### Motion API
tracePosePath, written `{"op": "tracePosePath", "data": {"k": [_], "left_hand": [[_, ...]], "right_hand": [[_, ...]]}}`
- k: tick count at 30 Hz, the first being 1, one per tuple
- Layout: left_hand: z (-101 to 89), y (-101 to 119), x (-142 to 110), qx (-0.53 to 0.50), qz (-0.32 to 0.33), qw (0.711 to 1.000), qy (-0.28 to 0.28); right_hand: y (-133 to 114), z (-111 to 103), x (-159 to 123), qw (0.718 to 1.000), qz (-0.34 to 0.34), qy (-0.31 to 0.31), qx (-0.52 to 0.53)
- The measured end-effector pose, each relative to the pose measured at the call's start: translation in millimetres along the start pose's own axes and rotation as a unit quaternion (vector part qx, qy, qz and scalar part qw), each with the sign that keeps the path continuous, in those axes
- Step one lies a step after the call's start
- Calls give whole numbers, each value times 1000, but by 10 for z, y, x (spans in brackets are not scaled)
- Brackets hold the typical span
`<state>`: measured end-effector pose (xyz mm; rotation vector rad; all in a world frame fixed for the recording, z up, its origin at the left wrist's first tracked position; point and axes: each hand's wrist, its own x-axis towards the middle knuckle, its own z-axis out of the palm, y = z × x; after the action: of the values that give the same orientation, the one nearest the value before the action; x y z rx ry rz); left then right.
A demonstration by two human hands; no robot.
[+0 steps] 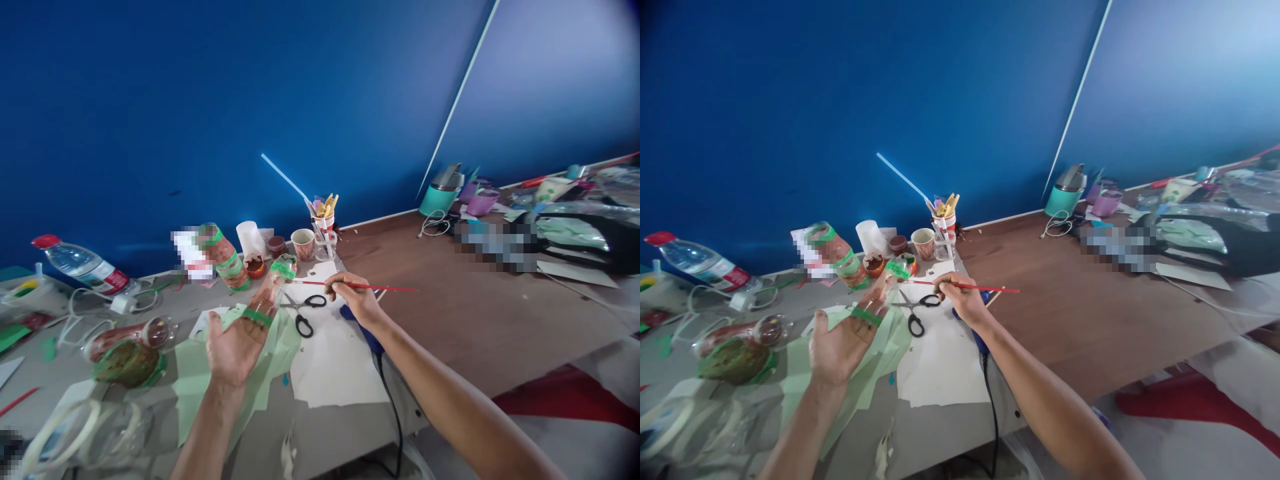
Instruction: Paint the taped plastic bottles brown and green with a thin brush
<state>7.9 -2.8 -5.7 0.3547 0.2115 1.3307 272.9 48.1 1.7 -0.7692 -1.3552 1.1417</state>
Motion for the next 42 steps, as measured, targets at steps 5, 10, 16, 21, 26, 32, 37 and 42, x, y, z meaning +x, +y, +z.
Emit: {"op": "tracePosePath", "data": {"k": [5, 10, 16, 21, 26, 32, 37, 42], "left_hand": [[-6, -1, 0, 2, 11, 1000, 2], [3, -17, -4, 8, -2, 1000, 11], [19, 1, 6, 8, 4, 1000, -20], [0, -18, 7, 38, 8, 999, 8], [-56, 8, 1, 62, 19, 996, 58], [0, 18, 8, 83, 21, 984, 154], [97, 4, 15, 96, -5, 978, 186], [173, -79, 9, 112, 18, 985, 131]], "right_hand": [[40, 5, -3, 998, -25, 1, 61], [25, 31, -6, 999, -15, -18, 32], [28, 7, -2, 998, -18, 8, 58], [43, 22, -13, 999, -18, -31, 23], [25, 14, -6, 998, -26, 3, 51], [7, 29, -13, 999, -22, -26, 23], [-10, 43, -9, 998, -38, -15, 51], [4, 28, -5, 1000, -22, -11, 18]]}}
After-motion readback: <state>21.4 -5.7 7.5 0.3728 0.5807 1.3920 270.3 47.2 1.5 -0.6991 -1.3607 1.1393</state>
